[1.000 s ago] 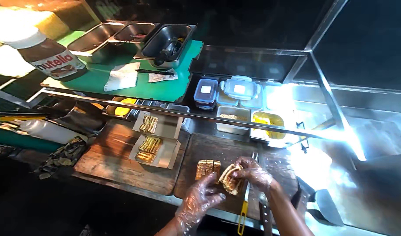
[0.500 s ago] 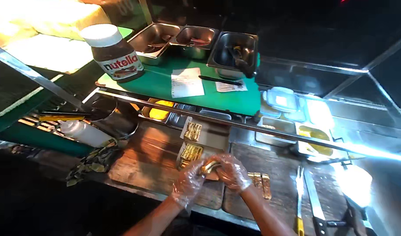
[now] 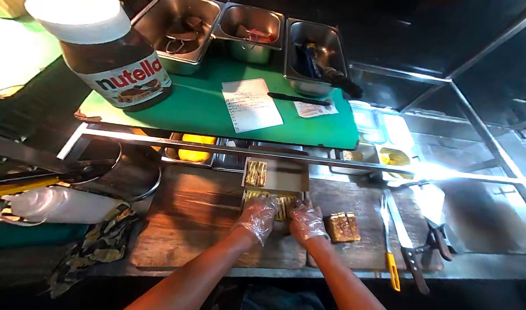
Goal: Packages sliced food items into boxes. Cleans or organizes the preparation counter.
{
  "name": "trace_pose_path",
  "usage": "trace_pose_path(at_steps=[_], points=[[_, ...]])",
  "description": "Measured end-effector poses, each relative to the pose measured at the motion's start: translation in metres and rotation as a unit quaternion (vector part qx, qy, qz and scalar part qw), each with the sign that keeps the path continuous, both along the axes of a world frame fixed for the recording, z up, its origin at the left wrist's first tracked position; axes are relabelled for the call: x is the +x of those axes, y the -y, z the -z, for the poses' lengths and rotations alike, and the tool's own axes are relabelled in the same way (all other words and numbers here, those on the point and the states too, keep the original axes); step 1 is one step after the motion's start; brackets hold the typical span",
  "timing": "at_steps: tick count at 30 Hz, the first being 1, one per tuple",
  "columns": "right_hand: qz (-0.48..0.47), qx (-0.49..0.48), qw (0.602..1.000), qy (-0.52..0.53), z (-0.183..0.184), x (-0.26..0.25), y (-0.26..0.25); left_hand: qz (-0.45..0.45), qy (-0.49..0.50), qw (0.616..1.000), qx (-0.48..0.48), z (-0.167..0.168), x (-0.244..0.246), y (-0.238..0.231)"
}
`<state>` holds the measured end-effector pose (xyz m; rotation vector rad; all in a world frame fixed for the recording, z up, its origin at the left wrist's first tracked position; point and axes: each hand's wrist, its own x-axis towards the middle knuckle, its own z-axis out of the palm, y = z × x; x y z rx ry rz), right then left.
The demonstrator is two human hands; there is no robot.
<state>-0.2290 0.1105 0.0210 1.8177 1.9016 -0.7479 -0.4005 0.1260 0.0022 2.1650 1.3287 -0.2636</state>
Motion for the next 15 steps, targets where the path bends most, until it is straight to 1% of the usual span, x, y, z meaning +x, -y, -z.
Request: trace_pose_path(at_steps=[3, 5, 8, 11, 15], points=[[0.003, -0.009, 1.0, 0.006, -0.001, 0.001, -0.002, 0.032, -0.001, 0.999, -0.03, -0.011, 0.004, -0.006], [0.016, -0.026, 0.999, 0.007, 0.001, 0.002, -0.003, 0.047, -0.01, 0.998, -0.043, -0.011, 0.011, -0.007], [0.025, -0.015, 0.999, 0.021, 0.0, -0.001, -0.008, 0.044, -0.011, 0.998, -0.037, -0.005, 0.014, -0.015], [0.021, -0.003, 1.0, 0.014, 0.005, 0.004, -0.005, 0.069, 0.004, 0.998, -0.001, -0.002, 0.015, -0.014], [0.01, -0.008, 1.0, 0.009, 0.006, 0.003, -0.006, 0.067, -0.017, 0.998, -0.007, 0.004, 0.02, -0.01]])
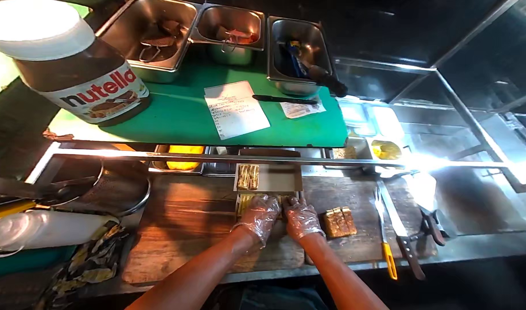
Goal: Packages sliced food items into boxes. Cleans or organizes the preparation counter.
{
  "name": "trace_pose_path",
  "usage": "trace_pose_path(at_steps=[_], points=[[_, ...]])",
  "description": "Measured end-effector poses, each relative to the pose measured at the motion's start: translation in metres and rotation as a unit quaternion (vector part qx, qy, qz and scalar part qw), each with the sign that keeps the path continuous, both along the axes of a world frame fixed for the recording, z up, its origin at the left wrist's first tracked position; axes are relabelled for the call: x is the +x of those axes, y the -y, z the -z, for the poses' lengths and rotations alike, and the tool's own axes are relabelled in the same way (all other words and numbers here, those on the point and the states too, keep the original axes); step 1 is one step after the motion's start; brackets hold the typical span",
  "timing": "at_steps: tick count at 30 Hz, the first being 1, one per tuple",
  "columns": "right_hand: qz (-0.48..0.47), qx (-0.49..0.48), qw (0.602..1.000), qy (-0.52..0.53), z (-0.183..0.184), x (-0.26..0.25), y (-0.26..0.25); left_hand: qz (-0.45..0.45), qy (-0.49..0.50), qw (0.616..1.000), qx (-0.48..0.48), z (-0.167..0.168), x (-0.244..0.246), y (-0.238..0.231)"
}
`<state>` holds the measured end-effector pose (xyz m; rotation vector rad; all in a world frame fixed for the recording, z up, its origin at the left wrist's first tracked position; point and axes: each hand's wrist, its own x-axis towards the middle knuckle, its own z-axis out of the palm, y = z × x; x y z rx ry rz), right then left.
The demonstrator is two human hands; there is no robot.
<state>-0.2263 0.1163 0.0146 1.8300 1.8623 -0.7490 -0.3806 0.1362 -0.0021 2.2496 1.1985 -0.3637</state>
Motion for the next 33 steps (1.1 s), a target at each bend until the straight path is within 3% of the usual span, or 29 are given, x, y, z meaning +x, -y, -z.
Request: trace_pose_path(at_steps=[11, 13, 15, 16, 18, 19, 21, 24, 27, 30, 33], points=[[-0.083, 0.014, 0.988, -0.13, -0.014, 0.04, 0.024, -0.055, -0.041, 0.997, 0.045, -0.009, 0.014, 0.022], [-0.059, 0.141, 0.969, -0.194, -0.011, 0.069, 0.034, -0.087, -0.025, 0.993, 0.072, -0.023, 0.024, 0.027], [0.02, 0.278, 0.919, -0.277, -0.012, 0.119, 0.043, -0.168, 0.105, 0.968, 0.156, -0.033, 0.043, 0.045], [0.056, 0.272, 0.919, -0.28, -0.013, 0.152, 0.046, -0.229, 0.181, 0.943, 0.158, -0.038, 0.06, 0.056], [0.077, 0.134, 0.959, -0.239, -0.013, 0.217, 0.035, -0.361, 0.256, 0.897, -0.001, -0.052, 0.109, 0.071], [0.05, 0.062, 0.972, -0.223, -0.01, 0.239, 0.023, -0.399, 0.252, 0.878, -0.085, -0.053, 0.133, 0.07], [-0.024, -0.032, 0.971, -0.234, 0.005, 0.256, 0.005, -0.403, 0.143, 0.888, -0.168, -0.037, 0.176, 0.06], [-0.077, -0.078, 0.965, -0.239, 0.024, 0.244, 0.002, -0.338, 0.001, 0.93, -0.147, -0.019, 0.218, 0.058], [-0.077, -0.093, 0.961, -0.249, 0.023, 0.24, 0.005, -0.308, -0.031, 0.944, -0.109, -0.024, 0.236, 0.065], [-0.077, -0.102, 0.955, -0.267, 0.019, 0.248, 0.005, -0.33, 0.027, 0.935, -0.125, -0.025, 0.234, 0.072], [-0.029, -0.119, 0.939, -0.321, 0.028, 0.27, 0.001, -0.4, 0.16, 0.891, -0.144, -0.025, 0.211, 0.077]])
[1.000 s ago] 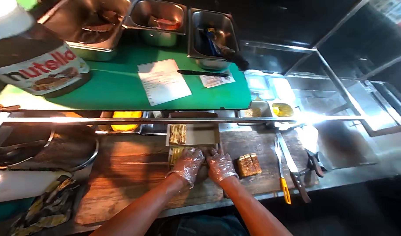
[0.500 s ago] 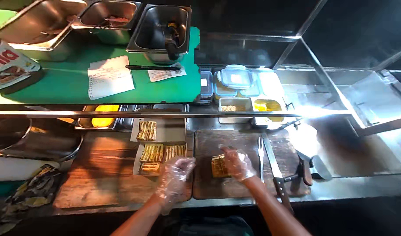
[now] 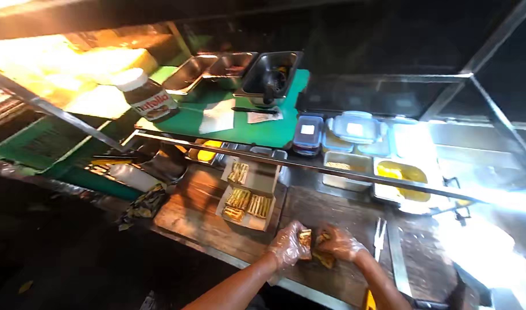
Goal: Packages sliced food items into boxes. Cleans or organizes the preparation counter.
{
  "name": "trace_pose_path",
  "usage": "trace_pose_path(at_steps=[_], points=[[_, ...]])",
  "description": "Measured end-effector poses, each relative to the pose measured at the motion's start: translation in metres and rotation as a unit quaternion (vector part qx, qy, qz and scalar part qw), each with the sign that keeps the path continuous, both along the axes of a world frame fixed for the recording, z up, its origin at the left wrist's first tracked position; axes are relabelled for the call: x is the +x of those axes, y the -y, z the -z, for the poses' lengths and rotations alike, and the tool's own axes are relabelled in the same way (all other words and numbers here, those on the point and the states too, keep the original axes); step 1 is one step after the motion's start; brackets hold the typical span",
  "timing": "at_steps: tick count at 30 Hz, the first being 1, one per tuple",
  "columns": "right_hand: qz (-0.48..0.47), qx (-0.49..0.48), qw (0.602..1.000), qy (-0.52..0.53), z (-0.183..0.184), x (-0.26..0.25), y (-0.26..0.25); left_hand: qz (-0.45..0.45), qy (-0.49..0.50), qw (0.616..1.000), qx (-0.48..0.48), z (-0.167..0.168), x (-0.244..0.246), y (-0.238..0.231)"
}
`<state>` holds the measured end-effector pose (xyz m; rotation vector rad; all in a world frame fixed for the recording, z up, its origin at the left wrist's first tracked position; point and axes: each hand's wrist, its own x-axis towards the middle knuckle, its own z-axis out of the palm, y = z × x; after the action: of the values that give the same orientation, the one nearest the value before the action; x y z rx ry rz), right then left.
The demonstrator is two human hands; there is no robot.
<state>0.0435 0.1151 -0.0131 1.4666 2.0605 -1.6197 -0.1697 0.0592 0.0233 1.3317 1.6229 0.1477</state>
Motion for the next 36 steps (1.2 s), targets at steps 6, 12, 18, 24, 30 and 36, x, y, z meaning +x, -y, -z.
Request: trace_pose_path(at_steps=[6, 12, 18, 24, 30, 36], points=[[0.262, -0.054, 0.943, -0.2, -0.008, 0.038, 0.028, 0.071, -0.055, 0.969, 0.232, -0.047, -0.127, -0.005], [0.441, -0.029, 0.839, -0.318, -0.055, -0.055, 0.045, 0.312, -0.12, 0.939, 0.076, -0.014, -0.181, -0.043], [0.457, 0.064, 0.848, -0.262, -0.095, -0.185, 0.036, 0.343, -0.006, 0.934, 0.099, -0.003, -0.196, -0.044], [0.253, 0.449, 0.856, 0.042, -0.079, -0.312, -0.041, 0.191, 0.065, 0.931, 0.303, -0.023, -0.263, -0.008], [0.107, 0.392, 0.895, 0.183, -0.023, -0.348, -0.049, -0.342, -0.237, 0.835, 0.361, -0.022, -0.498, 0.049], [0.223, 0.499, 0.83, 0.108, -0.031, -0.322, 0.031, -0.463, -0.208, 0.86, 0.046, 0.049, -0.566, 0.043]])
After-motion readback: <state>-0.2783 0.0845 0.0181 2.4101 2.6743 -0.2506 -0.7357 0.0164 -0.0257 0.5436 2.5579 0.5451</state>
